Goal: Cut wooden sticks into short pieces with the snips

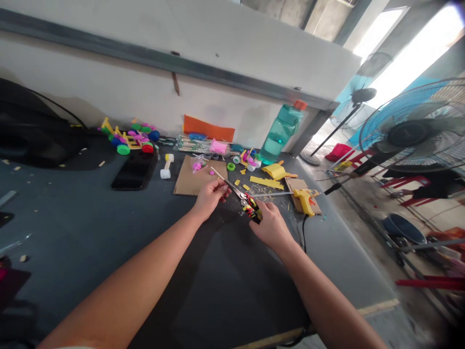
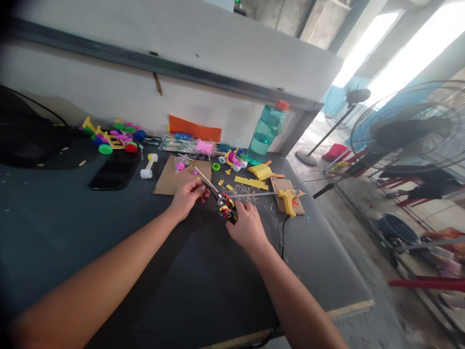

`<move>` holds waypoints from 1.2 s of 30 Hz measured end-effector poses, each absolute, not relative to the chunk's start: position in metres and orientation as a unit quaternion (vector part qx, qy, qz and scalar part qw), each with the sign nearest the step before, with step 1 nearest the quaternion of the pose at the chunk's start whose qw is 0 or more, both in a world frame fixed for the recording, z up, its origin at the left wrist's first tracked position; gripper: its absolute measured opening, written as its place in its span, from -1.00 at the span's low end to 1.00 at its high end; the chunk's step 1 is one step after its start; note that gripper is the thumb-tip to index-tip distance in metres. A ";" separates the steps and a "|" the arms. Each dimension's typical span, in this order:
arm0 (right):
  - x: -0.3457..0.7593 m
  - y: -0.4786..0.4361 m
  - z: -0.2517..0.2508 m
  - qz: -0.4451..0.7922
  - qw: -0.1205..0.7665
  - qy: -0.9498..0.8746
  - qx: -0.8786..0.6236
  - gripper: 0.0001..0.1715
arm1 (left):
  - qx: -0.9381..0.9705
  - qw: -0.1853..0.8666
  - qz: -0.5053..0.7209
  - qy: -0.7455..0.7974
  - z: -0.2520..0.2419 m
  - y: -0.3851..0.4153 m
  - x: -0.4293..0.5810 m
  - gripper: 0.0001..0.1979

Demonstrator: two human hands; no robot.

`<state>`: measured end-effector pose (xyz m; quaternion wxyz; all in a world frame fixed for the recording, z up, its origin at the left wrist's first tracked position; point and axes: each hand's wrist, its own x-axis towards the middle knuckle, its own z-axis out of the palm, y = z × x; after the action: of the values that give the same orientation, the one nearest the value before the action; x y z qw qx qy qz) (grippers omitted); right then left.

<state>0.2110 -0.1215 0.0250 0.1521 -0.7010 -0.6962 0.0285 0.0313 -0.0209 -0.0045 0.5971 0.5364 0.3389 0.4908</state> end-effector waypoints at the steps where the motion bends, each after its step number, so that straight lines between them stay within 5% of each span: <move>1: 0.211 -0.122 0.026 0.027 0.152 -0.695 -0.702 -0.38 | 0.535 0.598 0.491 0.340 -0.005 -0.021 0.031 -0.80; 19: 0.212 -0.120 0.019 0.026 0.154 -0.708 -0.689 -0.31 | 0.538 0.598 0.487 0.340 -0.002 -0.022 0.031 -0.81; 29: 0.207 -0.123 0.029 0.030 0.130 -0.692 -0.710 -0.45 | 0.525 0.606 0.484 0.349 -0.001 -0.021 0.031 -0.80; 36: 0.209 -0.120 0.024 0.021 0.146 -0.710 -0.688 -0.32 | 0.532 0.602 0.489 0.340 -0.001 -0.022 0.031 -0.82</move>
<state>0.2090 -0.1205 0.0238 0.1463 -0.6883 -0.7103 0.0210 0.0307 -0.0221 -0.0005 0.6020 0.5318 0.3404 0.4888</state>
